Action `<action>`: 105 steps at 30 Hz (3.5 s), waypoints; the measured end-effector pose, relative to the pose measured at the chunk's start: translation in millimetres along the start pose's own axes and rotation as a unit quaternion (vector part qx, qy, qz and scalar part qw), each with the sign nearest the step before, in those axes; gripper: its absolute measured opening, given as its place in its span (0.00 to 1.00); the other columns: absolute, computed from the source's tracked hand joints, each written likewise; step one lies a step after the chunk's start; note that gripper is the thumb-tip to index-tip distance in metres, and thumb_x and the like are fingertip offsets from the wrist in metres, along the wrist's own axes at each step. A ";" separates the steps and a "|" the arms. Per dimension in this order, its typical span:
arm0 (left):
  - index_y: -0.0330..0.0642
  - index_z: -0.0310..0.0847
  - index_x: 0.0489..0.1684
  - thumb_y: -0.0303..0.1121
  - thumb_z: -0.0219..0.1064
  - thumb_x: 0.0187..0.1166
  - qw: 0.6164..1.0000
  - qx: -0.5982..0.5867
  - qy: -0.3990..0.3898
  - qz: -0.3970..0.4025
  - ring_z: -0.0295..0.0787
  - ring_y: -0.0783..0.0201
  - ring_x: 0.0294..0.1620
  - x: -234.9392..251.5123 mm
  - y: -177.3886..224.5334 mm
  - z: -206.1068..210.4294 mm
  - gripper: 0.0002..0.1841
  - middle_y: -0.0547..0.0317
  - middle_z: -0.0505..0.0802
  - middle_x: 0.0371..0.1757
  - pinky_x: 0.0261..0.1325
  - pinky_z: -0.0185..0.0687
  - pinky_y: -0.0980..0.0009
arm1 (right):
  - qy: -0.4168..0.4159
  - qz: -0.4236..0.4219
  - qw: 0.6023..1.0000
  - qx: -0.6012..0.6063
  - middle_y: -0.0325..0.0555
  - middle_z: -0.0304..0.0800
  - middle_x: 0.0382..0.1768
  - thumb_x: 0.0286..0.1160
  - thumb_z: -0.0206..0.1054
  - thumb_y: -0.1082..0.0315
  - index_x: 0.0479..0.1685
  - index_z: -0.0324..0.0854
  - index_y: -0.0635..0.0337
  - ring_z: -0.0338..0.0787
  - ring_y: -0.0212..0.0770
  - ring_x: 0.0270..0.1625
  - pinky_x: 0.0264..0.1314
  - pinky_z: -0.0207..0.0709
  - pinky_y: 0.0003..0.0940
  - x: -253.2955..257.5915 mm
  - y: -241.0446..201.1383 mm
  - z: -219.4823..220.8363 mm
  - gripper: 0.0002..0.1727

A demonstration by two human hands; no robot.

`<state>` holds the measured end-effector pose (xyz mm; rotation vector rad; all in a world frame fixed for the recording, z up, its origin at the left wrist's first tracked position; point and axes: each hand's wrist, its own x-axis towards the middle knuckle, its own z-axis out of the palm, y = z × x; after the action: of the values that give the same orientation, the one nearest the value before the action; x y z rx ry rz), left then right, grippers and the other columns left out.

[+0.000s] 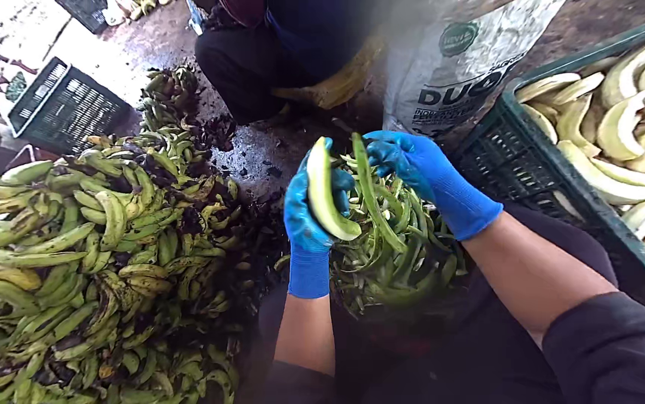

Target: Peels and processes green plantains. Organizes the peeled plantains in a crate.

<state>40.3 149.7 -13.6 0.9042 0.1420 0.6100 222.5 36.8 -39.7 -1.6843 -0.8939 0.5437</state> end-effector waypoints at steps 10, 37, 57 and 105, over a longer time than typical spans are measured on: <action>0.45 0.75 0.62 0.43 0.45 0.91 0.995 -0.077 0.058 0.009 0.90 0.66 0.32 3.2 -3.9 4.9 0.18 0.56 0.91 0.39 0.35 0.88 0.71 | -0.014 -0.273 0.932 -0.239 0.47 0.92 0.55 0.76 0.60 0.33 0.70 0.87 0.35 0.89 0.49 0.55 0.53 0.74 0.58 -40.9 -17.6 7.2 0.30; 0.52 0.73 0.69 0.46 0.49 0.89 0.996 -0.003 0.059 -0.073 0.91 0.60 0.48 -24.5 -12.6 -21.9 0.18 0.56 0.91 0.53 0.50 0.92 0.60 | -0.219 0.066 0.931 0.283 0.42 0.89 0.58 0.81 0.53 0.64 0.67 0.82 0.55 0.87 0.31 0.37 0.36 0.84 0.28 -80.9 -29.9 18.6 0.21; 0.58 0.57 0.92 0.55 0.60 0.83 0.395 0.747 -0.328 -0.422 0.60 0.38 0.88 -111.8 -160.6 19.7 0.37 0.49 0.71 0.88 0.85 0.48 0.32 | 0.528 0.232 0.812 0.092 0.41 0.87 0.54 0.89 0.48 0.42 0.71 0.78 0.49 0.87 0.37 0.40 0.41 0.83 0.37 -231.4 106.8 -347.5 0.28; 0.39 0.56 0.84 0.24 0.65 0.78 0.973 0.186 0.013 -0.136 0.87 0.48 0.65 -77.0 -53.9 28.4 0.33 0.49 0.88 0.66 0.66 0.85 0.50 | 0.475 0.234 0.828 0.184 0.32 0.84 0.28 0.74 0.65 0.64 0.59 0.81 0.44 0.79 0.26 0.21 0.23 0.76 0.22 -264.1 172.9 -436.5 0.15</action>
<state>10.8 62.5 -47.9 1.2137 0.4066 0.3418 433.4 -455.4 -98.2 -1.5195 0.3472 0.1104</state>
